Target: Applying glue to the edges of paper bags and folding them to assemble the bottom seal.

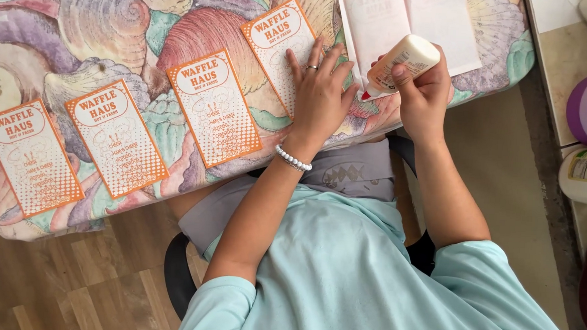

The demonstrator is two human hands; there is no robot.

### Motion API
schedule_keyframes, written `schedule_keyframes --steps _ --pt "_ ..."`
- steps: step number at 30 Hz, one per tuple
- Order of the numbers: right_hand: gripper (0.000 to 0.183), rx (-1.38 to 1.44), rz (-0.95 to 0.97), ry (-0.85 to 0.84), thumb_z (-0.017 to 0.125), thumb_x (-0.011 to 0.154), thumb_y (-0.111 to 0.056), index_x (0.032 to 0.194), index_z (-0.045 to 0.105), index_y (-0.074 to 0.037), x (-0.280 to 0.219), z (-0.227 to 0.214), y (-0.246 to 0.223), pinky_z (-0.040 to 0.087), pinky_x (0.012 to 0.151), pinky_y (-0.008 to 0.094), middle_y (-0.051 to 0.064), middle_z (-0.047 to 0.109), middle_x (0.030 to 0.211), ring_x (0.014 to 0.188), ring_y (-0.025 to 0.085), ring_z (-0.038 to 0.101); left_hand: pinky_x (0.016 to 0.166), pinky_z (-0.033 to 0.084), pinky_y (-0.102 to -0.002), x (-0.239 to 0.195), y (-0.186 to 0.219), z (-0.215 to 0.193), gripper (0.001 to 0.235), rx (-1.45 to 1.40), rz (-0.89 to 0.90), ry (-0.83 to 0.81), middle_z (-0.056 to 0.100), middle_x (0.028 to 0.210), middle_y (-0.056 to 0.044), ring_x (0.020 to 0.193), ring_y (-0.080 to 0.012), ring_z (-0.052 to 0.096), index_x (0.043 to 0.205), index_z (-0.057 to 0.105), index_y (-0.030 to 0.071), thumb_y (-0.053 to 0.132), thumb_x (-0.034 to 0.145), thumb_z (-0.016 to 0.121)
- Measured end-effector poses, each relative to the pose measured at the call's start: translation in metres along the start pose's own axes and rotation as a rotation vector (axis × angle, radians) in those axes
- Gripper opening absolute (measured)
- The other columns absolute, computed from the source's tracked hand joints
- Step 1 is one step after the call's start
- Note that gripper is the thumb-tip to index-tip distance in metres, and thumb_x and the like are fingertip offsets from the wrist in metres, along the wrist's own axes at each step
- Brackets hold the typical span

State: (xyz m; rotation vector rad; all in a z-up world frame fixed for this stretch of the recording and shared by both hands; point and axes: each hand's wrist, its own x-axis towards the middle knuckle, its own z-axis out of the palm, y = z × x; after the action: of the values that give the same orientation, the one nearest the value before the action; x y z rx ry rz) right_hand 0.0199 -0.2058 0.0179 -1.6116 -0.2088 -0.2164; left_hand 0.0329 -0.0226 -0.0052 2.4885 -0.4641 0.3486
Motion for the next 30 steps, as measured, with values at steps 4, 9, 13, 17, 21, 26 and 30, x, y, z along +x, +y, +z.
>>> schedule_keyframes --steps 4,9,13,17,21,26,30 --pt "0.038 -0.016 -0.032 -0.015 0.066 0.109 -0.026 0.131 0.046 -0.003 0.002 0.003 0.004 0.055 0.091 0.036 0.018 0.066 0.115 0.108 0.026 0.066 0.119 0.012 -0.076 -0.004 0.003 -0.006 0.023 -0.020 -0.055 0.071 0.056 0.139 -0.013 0.145 -0.0410 0.034 0.099 0.069 0.012 0.028 0.088 0.081" --pt "0.039 -0.002 -0.045 -0.048 0.065 0.110 -0.023 0.133 0.043 -0.002 0.012 0.010 -0.001 0.058 0.096 0.044 0.025 0.066 0.118 0.113 0.034 0.067 0.118 0.017 -0.075 -0.004 0.006 -0.010 0.042 -0.062 -0.121 0.156 0.054 0.107 -0.007 0.139 -0.0387 0.041 0.079 0.050 0.014 0.026 0.075 0.090" --pt "0.039 -0.021 -0.079 -0.071 0.065 0.110 -0.026 0.130 0.042 -0.001 0.020 0.016 -0.006 0.060 0.091 0.044 0.026 0.066 0.113 0.105 0.038 0.071 0.116 0.021 -0.074 -0.004 0.005 -0.010 0.041 -0.039 -0.131 0.171 0.052 0.100 -0.006 0.130 -0.0356 0.047 0.076 0.051 0.014 0.028 0.072 0.089" --pt "0.036 -0.052 -0.072 -0.050 0.067 0.110 -0.024 0.128 0.044 -0.002 0.025 0.011 0.005 0.058 0.091 0.042 0.020 0.063 0.112 0.108 0.032 0.068 0.118 0.021 -0.072 -0.005 0.004 -0.008 0.038 -0.084 -0.141 0.183 0.052 0.101 -0.007 0.133 -0.0356 0.046 0.077 0.051 0.013 0.022 0.072 0.087" --pt "0.035 0.004 -0.059 -0.072 0.063 0.112 -0.018 0.131 0.040 -0.001 0.025 0.013 0.002 0.061 0.095 0.051 0.030 0.065 0.115 0.107 0.040 0.069 0.118 0.020 -0.071 -0.006 0.003 -0.009 0.036 -0.108 -0.151 0.170 0.053 0.102 -0.007 0.134 -0.0364 0.046 0.077 0.052 0.013 0.023 0.074 0.086" --pt "0.022 0.178 -0.010 0.110 0.055 0.115 -0.015 0.135 0.048 -0.008 0.014 -0.012 0.000 0.059 0.110 0.060 0.017 0.062 0.121 0.119 0.035 0.063 0.123 0.013 -0.068 -0.005 0.003 -0.012 0.019 -0.237 -0.149 0.222 0.057 0.103 -0.006 0.136 -0.0379 0.046 0.077 0.054 0.014 0.014 0.087 0.070" --pt "0.042 0.395 0.053 0.383 0.066 0.103 -0.027 0.135 0.055 -0.002 0.015 -0.015 -0.029 0.062 0.106 0.040 0.013 0.072 0.109 0.103 0.022 0.072 0.122 0.013 -0.070 0.000 -0.001 -0.005 0.012 -0.177 -0.116 0.221 0.062 0.108 -0.008 0.134 -0.0372 0.048 0.086 0.064 0.014 0.014 0.082 0.075"
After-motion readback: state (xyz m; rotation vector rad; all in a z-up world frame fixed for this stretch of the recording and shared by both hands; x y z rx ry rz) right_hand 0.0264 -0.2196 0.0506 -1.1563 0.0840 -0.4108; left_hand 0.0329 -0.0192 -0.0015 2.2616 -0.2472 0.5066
